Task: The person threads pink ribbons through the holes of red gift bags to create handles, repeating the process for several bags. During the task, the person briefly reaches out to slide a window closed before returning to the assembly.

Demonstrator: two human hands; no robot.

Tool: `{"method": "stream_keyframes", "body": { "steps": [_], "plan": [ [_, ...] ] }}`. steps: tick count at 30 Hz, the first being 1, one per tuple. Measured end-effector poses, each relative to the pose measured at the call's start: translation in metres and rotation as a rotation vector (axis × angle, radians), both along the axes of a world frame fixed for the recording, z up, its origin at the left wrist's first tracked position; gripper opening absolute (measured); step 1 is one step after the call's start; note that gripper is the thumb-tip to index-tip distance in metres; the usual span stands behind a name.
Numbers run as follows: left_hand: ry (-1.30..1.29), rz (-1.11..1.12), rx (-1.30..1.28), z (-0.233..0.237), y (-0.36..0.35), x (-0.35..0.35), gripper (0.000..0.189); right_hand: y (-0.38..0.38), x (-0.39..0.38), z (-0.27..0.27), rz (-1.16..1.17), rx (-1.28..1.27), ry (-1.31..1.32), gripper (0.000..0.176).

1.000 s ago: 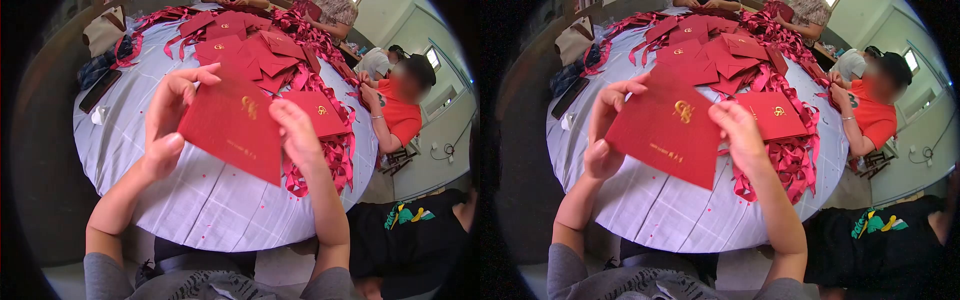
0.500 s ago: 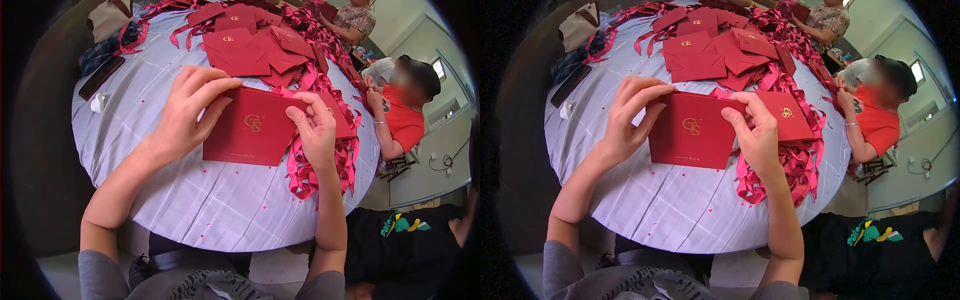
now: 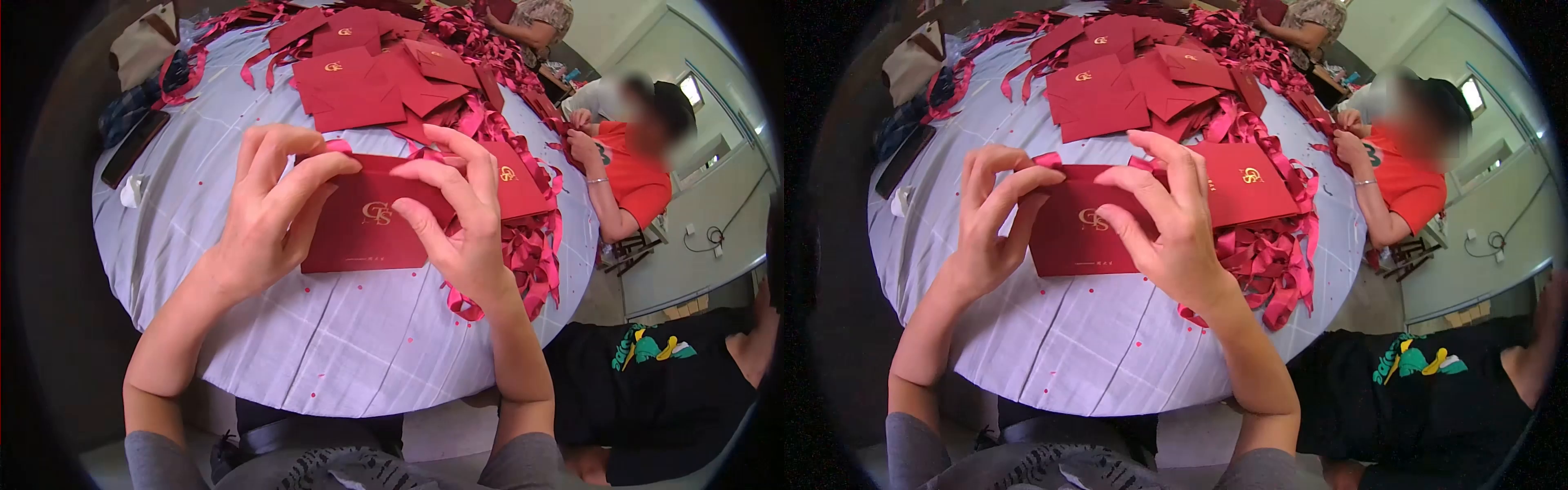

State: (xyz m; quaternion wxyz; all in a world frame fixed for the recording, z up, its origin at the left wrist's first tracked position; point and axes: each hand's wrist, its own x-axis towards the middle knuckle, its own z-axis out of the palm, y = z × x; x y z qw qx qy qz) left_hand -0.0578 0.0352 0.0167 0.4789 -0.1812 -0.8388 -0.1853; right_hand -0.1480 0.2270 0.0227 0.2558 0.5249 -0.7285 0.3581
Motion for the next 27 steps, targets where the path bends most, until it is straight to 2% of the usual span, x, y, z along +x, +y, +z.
{"method": "stream_keyframes", "body": {
  "steps": [4,9,11,13,15,16,17,19,20,22,23,27],
  "plan": [
    [-0.010,-0.046,-0.016,0.004,0.007,0.003,0.034,0.000,0.005,0.001,0.011,-0.064,-0.030,0.020],
    [-0.176,-0.007,-0.023,0.014,0.006,0.012,0.031,0.001,0.008,0.001,0.051,-0.079,-0.020,0.018],
    [-0.158,0.011,-0.017,0.023,0.008,0.013,0.025,0.001,0.008,0.002,0.059,-0.085,-0.021,0.017],
    [-0.369,-0.019,-0.002,0.024,0.000,0.014,0.020,0.002,0.008,0.003,0.069,-0.082,-0.023,0.015],
    [-0.382,-0.122,0.185,0.021,-0.003,0.010,0.014,0.002,0.002,0.002,0.094,-0.086,-0.024,0.012],
    [-0.391,-0.139,0.252,0.020,-0.005,0.010,0.013,0.004,-0.001,0.002,0.103,-0.171,-0.127,0.010],
    [-0.388,-0.108,0.261,0.020,-0.011,0.010,0.010,0.008,-0.006,0.008,0.104,-0.200,-0.090,0.012],
    [-0.333,-0.019,0.332,0.015,-0.029,0.003,0.009,0.017,-0.014,0.016,0.074,-0.345,-0.279,0.014],
    [-0.287,0.010,0.386,0.011,-0.039,-0.002,0.011,0.025,-0.021,0.017,0.024,-0.339,-0.298,0.012],
    [-0.192,0.124,0.389,0.005,-0.051,-0.009,0.012,0.040,-0.024,0.023,-0.037,-0.214,-0.541,0.011],
    [-0.187,0.161,0.360,0.002,-0.054,-0.011,0.012,0.047,-0.025,0.026,-0.128,-0.073,-0.614,0.010],
    [-0.220,0.202,0.356,0.002,-0.045,-0.012,0.011,0.055,-0.032,0.010,-0.221,0.353,-0.413,0.014]
  ]
}}
